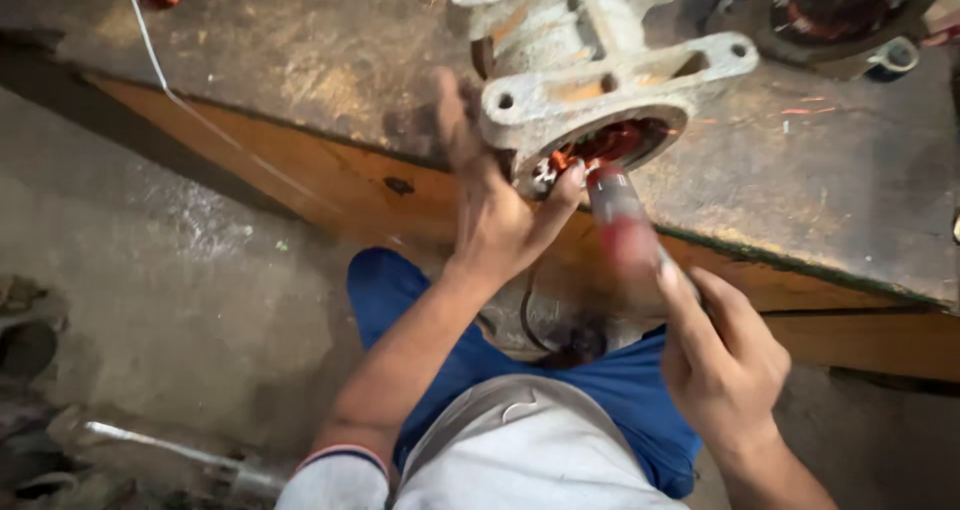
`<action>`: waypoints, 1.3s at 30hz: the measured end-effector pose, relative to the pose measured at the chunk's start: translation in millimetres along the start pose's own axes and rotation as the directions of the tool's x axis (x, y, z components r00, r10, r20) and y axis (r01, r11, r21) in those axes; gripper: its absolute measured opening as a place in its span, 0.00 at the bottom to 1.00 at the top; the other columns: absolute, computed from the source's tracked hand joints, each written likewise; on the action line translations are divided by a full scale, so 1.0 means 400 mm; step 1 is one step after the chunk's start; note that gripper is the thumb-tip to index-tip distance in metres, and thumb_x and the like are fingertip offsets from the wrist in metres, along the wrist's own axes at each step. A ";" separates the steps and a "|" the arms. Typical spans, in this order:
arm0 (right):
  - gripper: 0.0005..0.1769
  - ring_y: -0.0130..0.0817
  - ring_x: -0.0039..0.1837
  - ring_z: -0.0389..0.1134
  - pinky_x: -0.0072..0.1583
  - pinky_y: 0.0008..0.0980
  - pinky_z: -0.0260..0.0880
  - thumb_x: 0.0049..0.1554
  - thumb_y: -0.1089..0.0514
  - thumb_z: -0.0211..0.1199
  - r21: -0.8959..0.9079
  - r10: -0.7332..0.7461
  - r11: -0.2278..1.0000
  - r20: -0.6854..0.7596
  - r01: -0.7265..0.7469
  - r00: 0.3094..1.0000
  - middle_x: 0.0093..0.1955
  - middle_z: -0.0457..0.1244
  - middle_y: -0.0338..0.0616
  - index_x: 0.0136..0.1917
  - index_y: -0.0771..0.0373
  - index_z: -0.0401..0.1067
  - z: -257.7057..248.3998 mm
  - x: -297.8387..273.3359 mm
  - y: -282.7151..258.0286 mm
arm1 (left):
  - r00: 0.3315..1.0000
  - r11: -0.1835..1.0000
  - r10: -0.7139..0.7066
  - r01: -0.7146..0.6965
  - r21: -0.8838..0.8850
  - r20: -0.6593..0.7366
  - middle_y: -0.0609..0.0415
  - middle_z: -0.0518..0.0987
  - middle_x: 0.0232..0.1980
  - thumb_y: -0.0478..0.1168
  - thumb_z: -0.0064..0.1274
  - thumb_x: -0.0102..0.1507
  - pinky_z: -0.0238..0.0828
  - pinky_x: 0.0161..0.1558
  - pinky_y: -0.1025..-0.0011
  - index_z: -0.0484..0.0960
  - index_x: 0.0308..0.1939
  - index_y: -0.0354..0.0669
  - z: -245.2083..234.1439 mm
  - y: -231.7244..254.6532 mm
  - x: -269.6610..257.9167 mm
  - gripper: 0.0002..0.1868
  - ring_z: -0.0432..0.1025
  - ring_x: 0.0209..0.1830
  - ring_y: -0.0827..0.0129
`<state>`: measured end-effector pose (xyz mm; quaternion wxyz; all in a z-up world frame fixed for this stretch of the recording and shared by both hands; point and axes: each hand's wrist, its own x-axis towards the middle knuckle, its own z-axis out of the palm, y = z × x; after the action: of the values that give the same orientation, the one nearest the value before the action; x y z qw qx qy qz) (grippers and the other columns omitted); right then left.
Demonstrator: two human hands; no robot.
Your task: The person winds copper wire into the slots of a motor housing, secures the coils with white string, and uses a hammer to tap the windings into place. The person also uses scissors to cut the string and adjusts the wire placement by hand.
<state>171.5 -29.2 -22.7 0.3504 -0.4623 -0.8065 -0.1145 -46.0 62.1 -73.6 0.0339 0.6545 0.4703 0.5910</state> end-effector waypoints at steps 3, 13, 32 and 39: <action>0.24 0.43 0.46 0.69 0.47 0.34 0.70 0.59 0.71 0.67 0.079 -0.218 0.967 -0.223 0.240 0.950 0.54 0.66 0.57 0.66 0.56 0.72 0.012 0.006 0.017 | 0.997 0.990 -0.054 0.059 -0.126 0.046 0.35 0.35 0.84 0.44 0.64 0.69 0.44 0.83 0.47 0.43 0.83 0.44 0.022 -0.012 0.002 0.50 0.36 0.87 0.40; 0.26 0.39 0.41 0.67 0.41 0.34 0.67 0.54 0.67 0.69 -0.109 -0.194 0.975 -0.004 0.192 0.981 0.51 0.67 0.50 0.64 0.48 0.79 0.029 0.012 0.020 | 0.998 0.984 -0.063 0.065 -0.165 0.018 0.36 0.41 0.83 0.48 0.70 0.64 0.55 0.82 0.49 0.51 0.82 0.46 0.038 -0.023 -0.024 0.52 0.46 0.85 0.41; 0.30 0.37 0.38 0.65 0.38 0.33 0.62 0.56 0.70 0.68 -0.253 -0.245 0.940 -0.041 0.228 0.969 0.53 0.68 0.49 0.68 0.45 0.79 0.051 0.009 0.124 | 0.996 0.990 -0.084 0.085 -0.117 0.015 0.28 0.42 0.82 0.47 0.63 0.66 0.53 0.80 0.48 0.47 0.80 0.36 0.050 -0.011 -0.025 0.49 0.49 0.84 0.36; 0.25 0.40 0.41 0.67 0.42 0.34 0.67 0.59 0.68 0.69 -0.139 -0.161 0.980 -0.111 0.146 0.981 0.52 0.68 0.49 0.66 0.46 0.76 0.095 -0.021 0.132 | 0.998 0.998 -0.053 0.051 0.033 0.036 0.31 0.48 0.81 0.42 0.59 0.70 0.52 0.81 0.49 0.56 0.78 0.40 0.058 0.007 -0.027 0.38 0.48 0.83 0.35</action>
<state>200.5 13.5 -63.5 0.3581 -0.4126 -0.8078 -0.2214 -24.3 65.3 -86.9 0.0474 0.6533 0.4959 0.5701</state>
